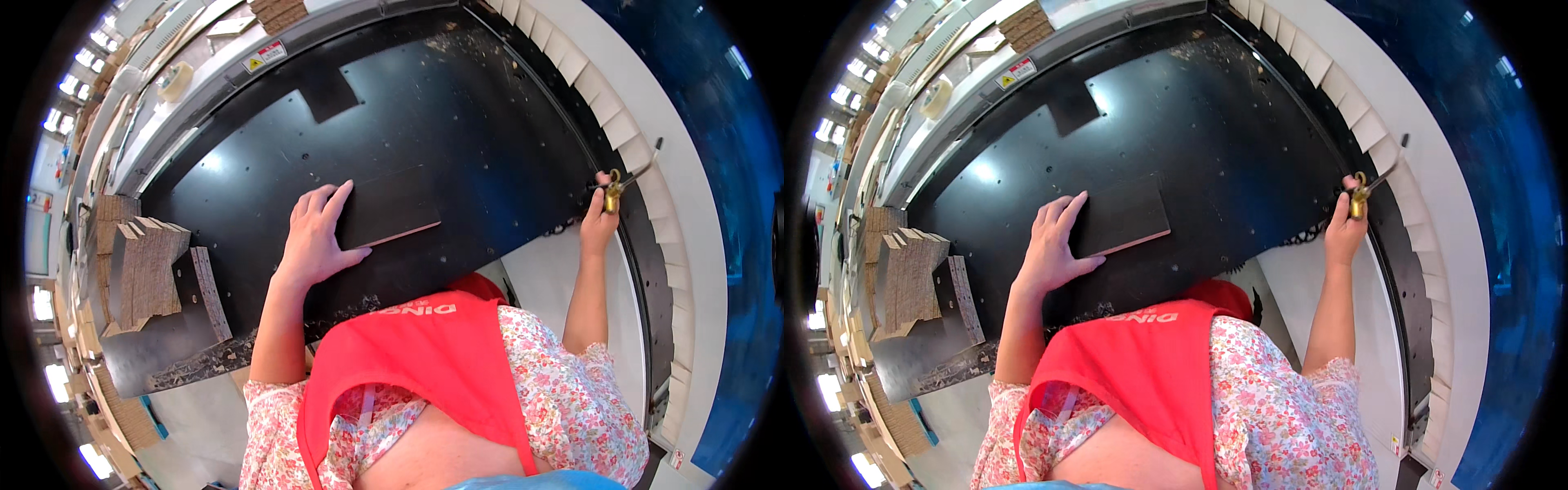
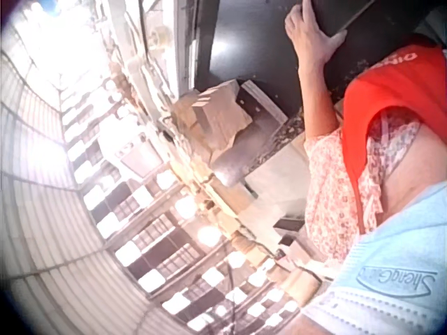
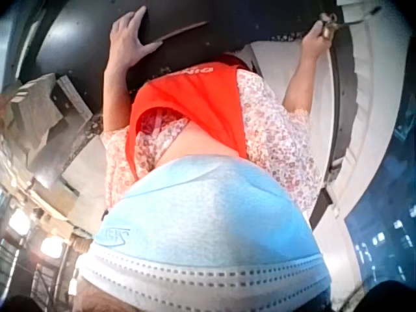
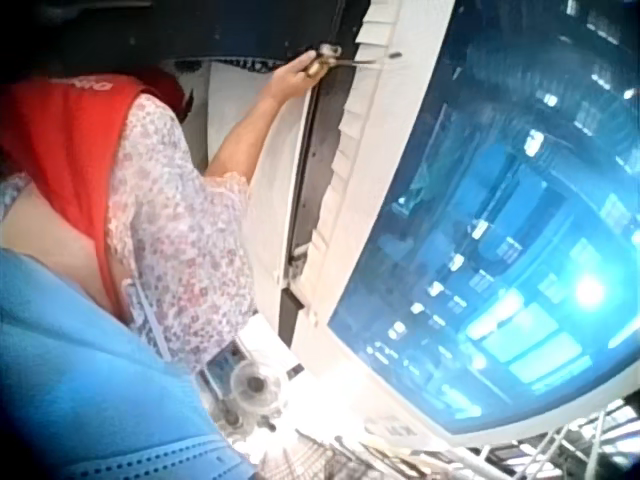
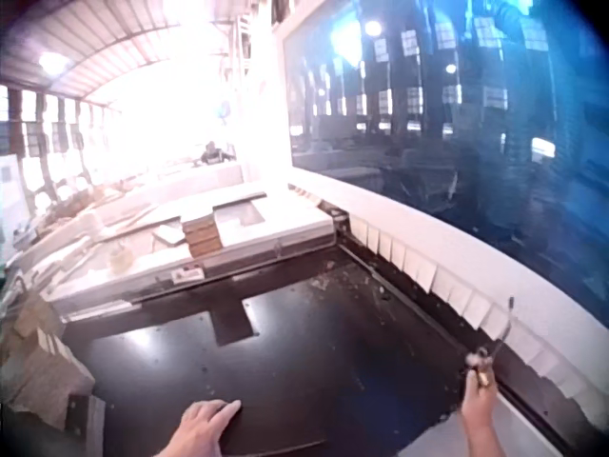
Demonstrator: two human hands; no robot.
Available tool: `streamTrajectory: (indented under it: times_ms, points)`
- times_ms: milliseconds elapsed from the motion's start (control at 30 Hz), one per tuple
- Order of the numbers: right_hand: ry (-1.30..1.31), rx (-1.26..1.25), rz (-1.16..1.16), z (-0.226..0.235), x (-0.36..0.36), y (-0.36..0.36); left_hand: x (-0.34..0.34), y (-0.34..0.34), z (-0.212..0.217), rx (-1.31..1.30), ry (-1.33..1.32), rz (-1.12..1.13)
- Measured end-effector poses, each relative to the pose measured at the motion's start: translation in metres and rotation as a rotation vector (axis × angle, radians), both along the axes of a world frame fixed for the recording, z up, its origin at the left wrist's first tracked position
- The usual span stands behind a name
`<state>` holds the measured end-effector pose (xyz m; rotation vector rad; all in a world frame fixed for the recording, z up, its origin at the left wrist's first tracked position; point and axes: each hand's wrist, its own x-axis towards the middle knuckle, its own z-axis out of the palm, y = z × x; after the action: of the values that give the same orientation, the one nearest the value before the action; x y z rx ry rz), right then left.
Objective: The person assembles dark wood panels by hand on a workstation, checking their alignment and then stacking them on a blue pallet.
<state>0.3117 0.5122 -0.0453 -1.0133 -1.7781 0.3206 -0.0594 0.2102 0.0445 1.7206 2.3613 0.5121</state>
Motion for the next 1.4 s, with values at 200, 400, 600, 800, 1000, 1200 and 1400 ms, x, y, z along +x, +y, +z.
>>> streamTrajectory:
  times_ms: [200,400,600,800,1000,1200,1400]
  points:
    - [-0.246,-0.321,0.56,0.075,-0.062,-0.097,-0.014,-0.03,-0.011,0.074,0.046,0.197]
    - [-1.003,-0.152,0.514,0.106,-0.11,-0.114,-0.017,-0.028,-0.013,0.06,0.04,0.277]
    - [-0.912,-0.256,0.194,0.136,-0.123,-0.063,-0.018,-0.028,-0.014,0.073,0.071,0.284]
    - [-1.299,-0.523,1.052,0.15,-0.111,-0.133,-0.021,-0.028,-0.018,0.095,0.077,0.278]
    - [-1.05,-0.584,0.377,0.174,-0.084,-0.095,-0.024,-0.027,-0.016,0.116,0.094,0.285]
    - [-1.355,-0.759,0.614,0.186,-0.059,-0.083,-0.031,-0.025,-0.027,0.154,0.128,0.252]
    - [-1.504,-0.678,0.918,0.206,-0.031,-0.075,-0.029,-0.023,-0.028,0.13,0.142,0.258]
